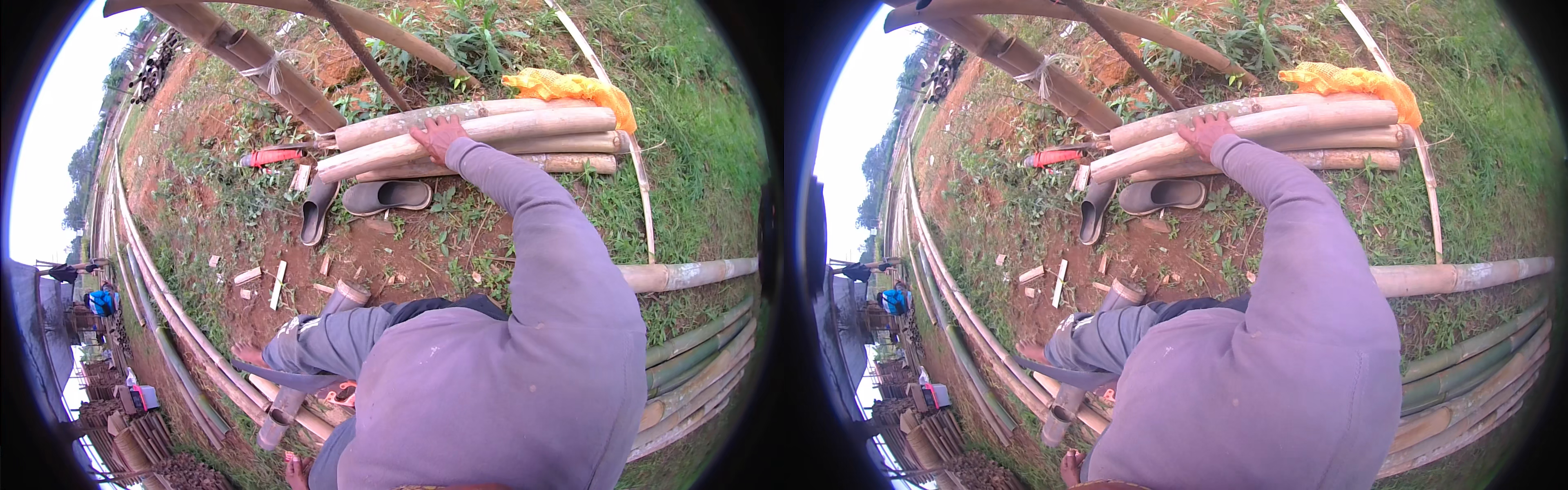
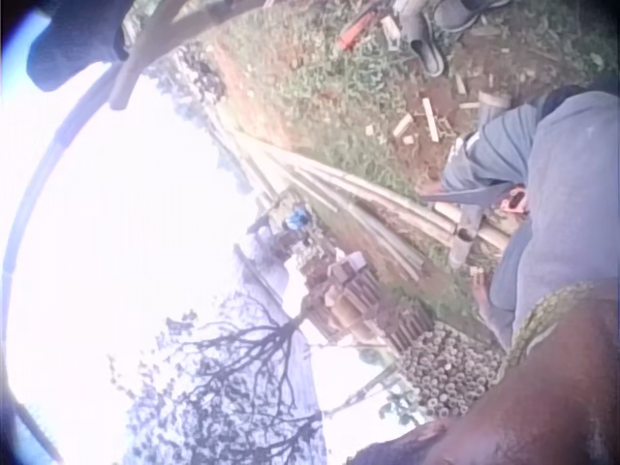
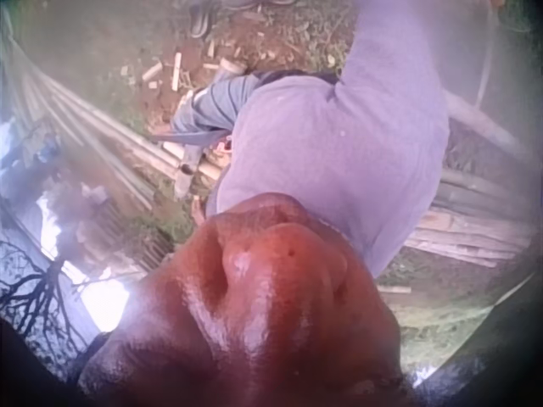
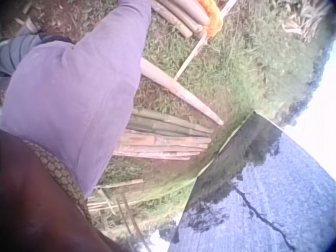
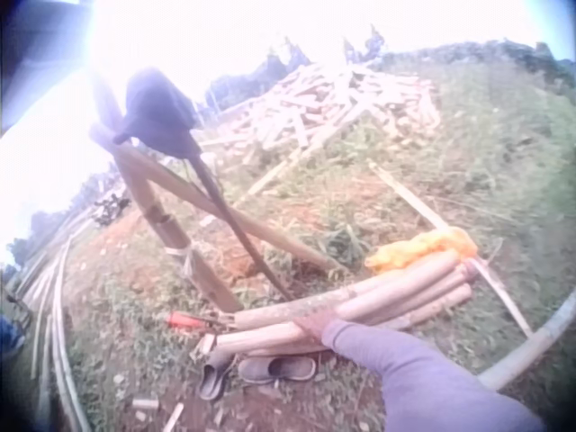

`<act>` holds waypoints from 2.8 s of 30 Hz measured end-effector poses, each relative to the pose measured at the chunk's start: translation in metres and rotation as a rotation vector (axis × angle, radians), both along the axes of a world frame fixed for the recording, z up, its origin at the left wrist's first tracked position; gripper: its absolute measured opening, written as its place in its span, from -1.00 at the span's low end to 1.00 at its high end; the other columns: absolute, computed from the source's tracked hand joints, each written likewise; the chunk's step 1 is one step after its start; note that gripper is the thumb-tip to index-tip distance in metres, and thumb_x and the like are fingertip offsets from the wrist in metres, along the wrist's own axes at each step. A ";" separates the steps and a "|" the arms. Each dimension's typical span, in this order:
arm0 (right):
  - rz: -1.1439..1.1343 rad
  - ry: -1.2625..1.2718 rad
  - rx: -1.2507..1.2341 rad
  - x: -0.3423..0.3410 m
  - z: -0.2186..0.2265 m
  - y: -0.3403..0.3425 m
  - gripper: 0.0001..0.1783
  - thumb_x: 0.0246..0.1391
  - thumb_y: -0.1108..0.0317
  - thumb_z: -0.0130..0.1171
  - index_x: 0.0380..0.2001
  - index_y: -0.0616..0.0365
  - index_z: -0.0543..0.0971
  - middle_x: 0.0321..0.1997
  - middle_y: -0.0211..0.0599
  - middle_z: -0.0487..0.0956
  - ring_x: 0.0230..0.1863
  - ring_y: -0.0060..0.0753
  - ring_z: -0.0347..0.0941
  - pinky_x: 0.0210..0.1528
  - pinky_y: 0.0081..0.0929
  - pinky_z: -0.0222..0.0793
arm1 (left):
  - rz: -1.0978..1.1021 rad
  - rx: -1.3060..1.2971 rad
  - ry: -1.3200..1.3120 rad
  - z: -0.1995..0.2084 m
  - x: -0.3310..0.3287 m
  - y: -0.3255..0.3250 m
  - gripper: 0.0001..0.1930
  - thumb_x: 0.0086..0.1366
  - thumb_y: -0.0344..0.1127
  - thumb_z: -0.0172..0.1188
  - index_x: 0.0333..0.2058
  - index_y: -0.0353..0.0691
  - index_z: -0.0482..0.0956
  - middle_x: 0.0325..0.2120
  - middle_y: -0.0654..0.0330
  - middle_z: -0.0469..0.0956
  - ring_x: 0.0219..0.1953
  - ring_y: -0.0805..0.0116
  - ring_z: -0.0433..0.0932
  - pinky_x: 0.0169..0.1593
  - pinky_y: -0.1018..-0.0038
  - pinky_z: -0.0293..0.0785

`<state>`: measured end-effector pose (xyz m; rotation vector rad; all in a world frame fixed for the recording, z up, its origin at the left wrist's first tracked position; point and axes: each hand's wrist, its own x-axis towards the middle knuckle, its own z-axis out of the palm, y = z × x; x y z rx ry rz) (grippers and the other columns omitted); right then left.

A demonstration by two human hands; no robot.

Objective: The person sits on the ground and uses a hand saw to cut long bamboo poles into shorter segments. They repeatedly position the bamboo on a wooden support, saw through it, and stack the cut pieces nearby.

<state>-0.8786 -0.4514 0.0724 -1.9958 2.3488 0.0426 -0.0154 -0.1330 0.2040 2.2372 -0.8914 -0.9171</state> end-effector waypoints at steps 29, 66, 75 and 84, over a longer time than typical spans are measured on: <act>-0.185 -0.158 0.206 -0.076 0.000 0.009 0.00 0.17 0.18 0.46 0.59 -0.45 0.16 0.64 -0.09 0.22 0.59 0.11 0.21 0.59 0.21 0.09 | 0.032 -0.008 -0.049 0.011 -0.004 0.012 -0.60 0.53 0.00 0.27 -0.04 -0.29 0.56 -0.30 0.08 0.68 -0.39 0.37 0.67 -0.36 0.49 0.59; -0.302 -0.093 0.349 -0.074 -0.007 -0.020 0.22 -0.02 -0.07 0.64 0.60 -0.55 0.09 0.52 0.03 0.36 0.52 0.14 0.34 0.53 0.20 0.17 | 0.085 -0.064 0.018 -0.003 0.044 0.046 -0.53 0.53 0.03 0.26 0.01 -0.36 0.53 -0.26 -0.01 0.68 -0.30 0.24 0.71 -0.24 0.39 0.73; -0.320 -0.082 0.288 -0.074 -0.011 -0.017 0.16 0.02 0.09 0.63 0.59 -0.48 0.15 0.56 0.01 0.31 0.52 0.13 0.33 0.51 0.19 0.18 | 0.055 -0.043 -0.023 -0.001 0.028 0.012 -0.53 0.54 0.03 0.25 0.01 -0.36 0.54 -0.25 0.00 0.68 -0.28 0.24 0.72 -0.23 0.40 0.73; -0.309 -0.111 0.237 -0.059 0.006 -0.017 0.02 0.03 0.24 0.61 0.50 -0.44 0.30 0.45 -0.03 0.44 0.47 0.09 0.41 0.45 0.13 0.25 | 0.065 -0.041 -0.031 0.003 0.029 0.026 -0.52 0.54 0.04 0.25 0.01 -0.36 0.55 -0.24 0.01 0.67 -0.26 0.24 0.72 -0.22 0.40 0.72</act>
